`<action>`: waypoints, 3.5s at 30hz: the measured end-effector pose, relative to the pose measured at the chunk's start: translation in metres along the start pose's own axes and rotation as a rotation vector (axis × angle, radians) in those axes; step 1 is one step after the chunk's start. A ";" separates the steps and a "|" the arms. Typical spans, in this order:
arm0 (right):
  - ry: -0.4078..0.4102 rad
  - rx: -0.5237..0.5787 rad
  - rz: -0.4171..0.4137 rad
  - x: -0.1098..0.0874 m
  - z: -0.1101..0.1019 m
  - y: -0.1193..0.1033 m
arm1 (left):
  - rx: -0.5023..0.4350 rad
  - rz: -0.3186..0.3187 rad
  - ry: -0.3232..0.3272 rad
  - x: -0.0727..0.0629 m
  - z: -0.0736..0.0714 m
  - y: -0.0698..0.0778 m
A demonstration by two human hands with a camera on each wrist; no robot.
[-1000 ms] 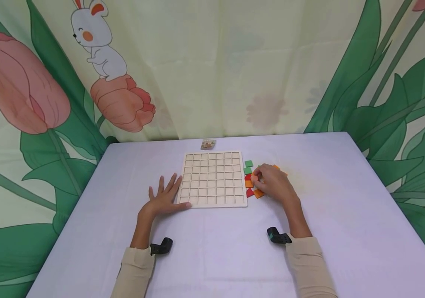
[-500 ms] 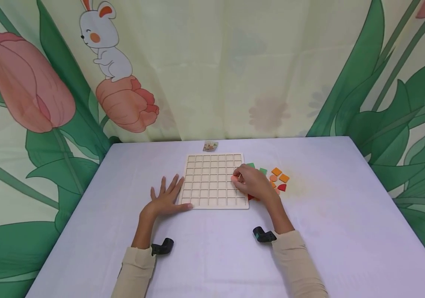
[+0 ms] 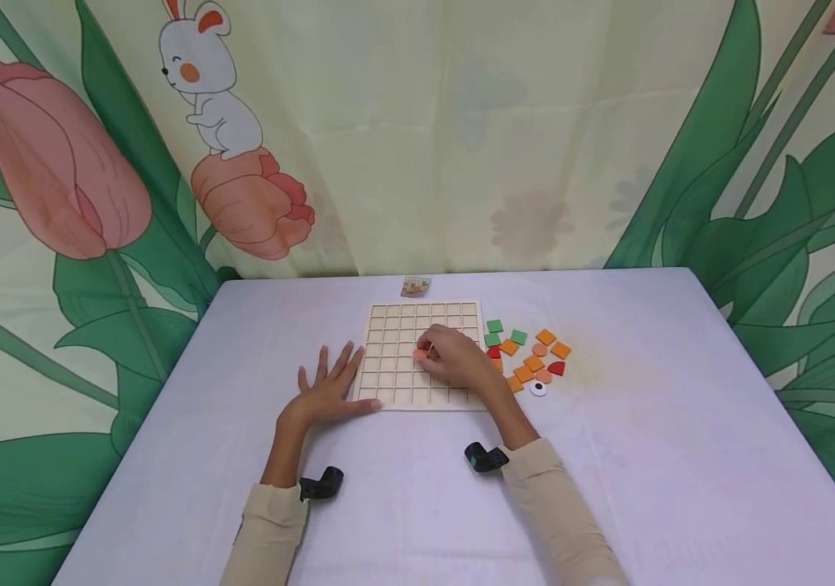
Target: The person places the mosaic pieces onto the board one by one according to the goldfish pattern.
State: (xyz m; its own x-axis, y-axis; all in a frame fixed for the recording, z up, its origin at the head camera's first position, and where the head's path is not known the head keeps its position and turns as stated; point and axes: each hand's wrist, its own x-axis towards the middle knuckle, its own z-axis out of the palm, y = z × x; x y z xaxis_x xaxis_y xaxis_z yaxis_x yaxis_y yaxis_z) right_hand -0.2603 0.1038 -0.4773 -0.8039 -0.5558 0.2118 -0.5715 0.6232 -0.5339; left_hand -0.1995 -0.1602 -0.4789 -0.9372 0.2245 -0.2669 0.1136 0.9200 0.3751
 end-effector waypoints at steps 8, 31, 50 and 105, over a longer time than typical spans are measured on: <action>-0.035 -0.017 -0.014 0.020 0.016 -0.013 | 0.015 0.007 -0.002 0.000 0.001 -0.002; 0.005 -0.017 0.003 0.069 0.041 -0.024 | 0.023 0.011 0.006 0.002 0.001 -0.001; 0.016 -0.046 0.087 0.083 0.048 -0.023 | 0.022 -0.006 -0.013 0.002 0.001 -0.001; 0.014 0.136 0.088 0.063 0.034 -0.016 | 0.025 -0.004 0.003 -0.001 0.003 -0.002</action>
State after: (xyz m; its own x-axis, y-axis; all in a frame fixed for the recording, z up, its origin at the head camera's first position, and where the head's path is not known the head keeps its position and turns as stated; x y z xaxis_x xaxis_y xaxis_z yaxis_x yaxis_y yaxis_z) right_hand -0.2959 0.0401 -0.4831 -0.8526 -0.4942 0.1699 -0.4719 0.5884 -0.6566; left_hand -0.1982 -0.1611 -0.4821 -0.9388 0.2193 -0.2655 0.1177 0.9289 0.3513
